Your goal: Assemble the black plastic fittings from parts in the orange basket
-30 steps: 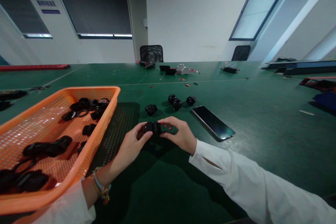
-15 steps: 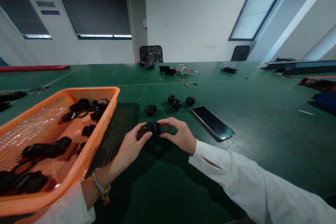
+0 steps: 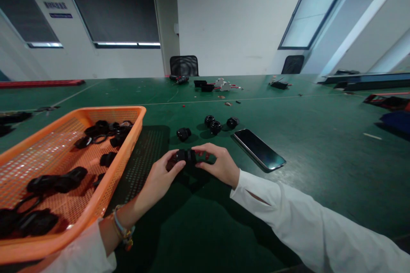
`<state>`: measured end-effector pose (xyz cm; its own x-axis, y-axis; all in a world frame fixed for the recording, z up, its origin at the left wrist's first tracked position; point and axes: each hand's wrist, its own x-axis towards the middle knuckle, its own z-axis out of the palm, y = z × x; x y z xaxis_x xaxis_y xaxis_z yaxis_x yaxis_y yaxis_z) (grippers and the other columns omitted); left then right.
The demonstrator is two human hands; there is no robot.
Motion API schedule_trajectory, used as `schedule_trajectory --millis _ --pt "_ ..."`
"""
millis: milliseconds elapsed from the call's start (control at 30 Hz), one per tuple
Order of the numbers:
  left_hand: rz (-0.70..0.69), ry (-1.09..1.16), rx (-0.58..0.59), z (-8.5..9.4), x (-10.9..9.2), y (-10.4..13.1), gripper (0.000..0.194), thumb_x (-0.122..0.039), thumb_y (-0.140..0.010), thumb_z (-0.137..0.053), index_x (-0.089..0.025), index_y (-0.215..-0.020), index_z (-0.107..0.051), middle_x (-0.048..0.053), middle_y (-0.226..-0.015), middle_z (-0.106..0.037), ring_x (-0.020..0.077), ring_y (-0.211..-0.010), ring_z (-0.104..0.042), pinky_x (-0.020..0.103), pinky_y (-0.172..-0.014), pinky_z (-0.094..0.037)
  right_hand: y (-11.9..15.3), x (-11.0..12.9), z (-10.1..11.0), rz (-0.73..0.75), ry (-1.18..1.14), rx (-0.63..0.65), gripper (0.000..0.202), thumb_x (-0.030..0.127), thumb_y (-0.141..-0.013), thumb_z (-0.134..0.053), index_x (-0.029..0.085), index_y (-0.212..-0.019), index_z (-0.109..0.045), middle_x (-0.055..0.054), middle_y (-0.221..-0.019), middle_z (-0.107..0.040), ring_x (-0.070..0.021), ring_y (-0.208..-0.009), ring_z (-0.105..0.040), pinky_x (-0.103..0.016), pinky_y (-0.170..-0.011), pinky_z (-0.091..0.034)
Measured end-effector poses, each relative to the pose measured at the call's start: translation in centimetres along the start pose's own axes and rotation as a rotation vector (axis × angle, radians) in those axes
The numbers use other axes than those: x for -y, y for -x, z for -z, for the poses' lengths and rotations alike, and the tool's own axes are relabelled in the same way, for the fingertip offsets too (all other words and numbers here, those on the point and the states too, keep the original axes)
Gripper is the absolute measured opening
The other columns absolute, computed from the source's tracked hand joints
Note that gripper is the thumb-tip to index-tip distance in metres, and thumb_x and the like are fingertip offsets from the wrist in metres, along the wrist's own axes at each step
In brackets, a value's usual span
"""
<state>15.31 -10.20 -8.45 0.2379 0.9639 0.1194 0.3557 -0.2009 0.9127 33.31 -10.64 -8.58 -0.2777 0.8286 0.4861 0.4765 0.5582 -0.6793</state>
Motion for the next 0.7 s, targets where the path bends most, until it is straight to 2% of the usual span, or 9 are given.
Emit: schedule_trajectory --millis 700 --pt "0.001 -0.031 0.009 0.07 -0.11 0.10 0.043 -0.042 -0.066 -0.049 -0.013 -0.097 -0.055 0.006 -0.086 -0.063 0.0191 -0.076 -0.059 0.030 -0.067 -0.048 -0.05 -0.02 -0.06 -0.039 0.001 0.011 0.035 0.014 -0.064 -0.065 0.021 -0.098 -0.061 -0.002 -0.084 -0.064 -0.0138 -0.075 -0.058 -0.027 -0.066 -0.046"
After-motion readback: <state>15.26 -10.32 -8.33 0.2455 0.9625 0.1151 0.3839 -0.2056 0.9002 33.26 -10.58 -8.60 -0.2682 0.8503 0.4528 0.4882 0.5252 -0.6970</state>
